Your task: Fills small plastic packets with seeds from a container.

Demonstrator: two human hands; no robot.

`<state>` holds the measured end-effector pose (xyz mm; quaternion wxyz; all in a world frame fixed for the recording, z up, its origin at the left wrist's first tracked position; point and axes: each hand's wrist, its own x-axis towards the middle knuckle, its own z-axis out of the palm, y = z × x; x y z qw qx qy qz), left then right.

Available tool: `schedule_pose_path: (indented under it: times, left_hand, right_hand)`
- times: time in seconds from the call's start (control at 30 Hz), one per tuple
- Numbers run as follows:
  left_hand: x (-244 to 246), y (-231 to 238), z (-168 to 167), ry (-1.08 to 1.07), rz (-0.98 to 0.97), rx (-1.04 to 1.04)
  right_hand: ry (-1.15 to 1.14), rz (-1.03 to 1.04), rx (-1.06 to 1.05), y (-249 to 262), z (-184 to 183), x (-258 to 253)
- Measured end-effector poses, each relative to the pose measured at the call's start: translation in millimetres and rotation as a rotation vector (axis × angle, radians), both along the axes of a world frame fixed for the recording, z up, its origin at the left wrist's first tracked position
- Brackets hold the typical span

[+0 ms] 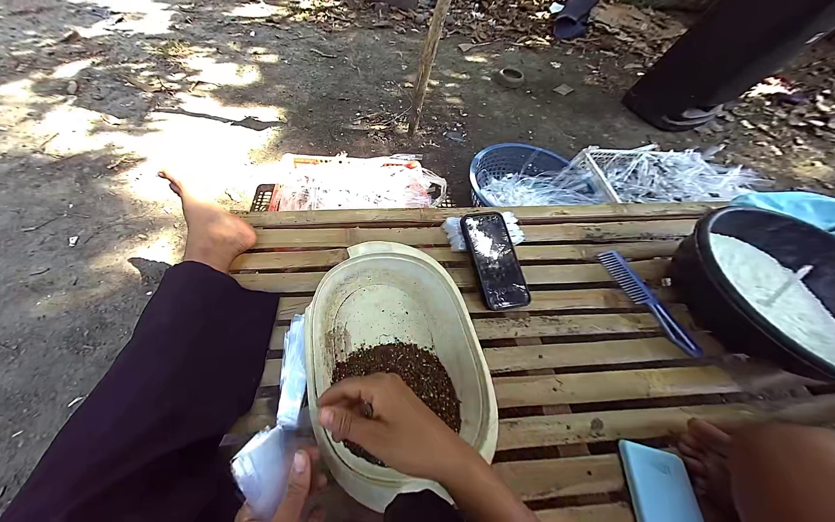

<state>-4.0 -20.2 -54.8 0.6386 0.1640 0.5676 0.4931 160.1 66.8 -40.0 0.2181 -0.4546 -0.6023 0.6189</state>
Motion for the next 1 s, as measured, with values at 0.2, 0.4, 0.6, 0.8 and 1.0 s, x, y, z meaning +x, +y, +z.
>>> schedule_pose_path:
  times: [0.2, 0.4, 0.6, 0.8, 1.0]
  left_hand:
    - [16, 2, -2, 0.125, -0.023, 0.144]
    - [18, -3, -18, 0.119, -0.052, 0.31]
    - [22, -3, -15, 0.16, -0.176, 0.373]
    - [32, 3, -16, 0.243, -0.109, 0.287]
    - [33, 7, -9, 0.293, -0.125, 0.299]
  right_hand:
    - [0.127, -0.135, 0.16, -9, 1, -3]
    - [-0.069, -0.219, 0.166, -12, 11, 1]
    - [-0.324, -0.241, 0.239, -15, 21, -2]
    - [-0.149, -0.182, 0.194, -10, 18, 12]
    - [-0.16, -0.318, 0.347, -14, 10, 17]
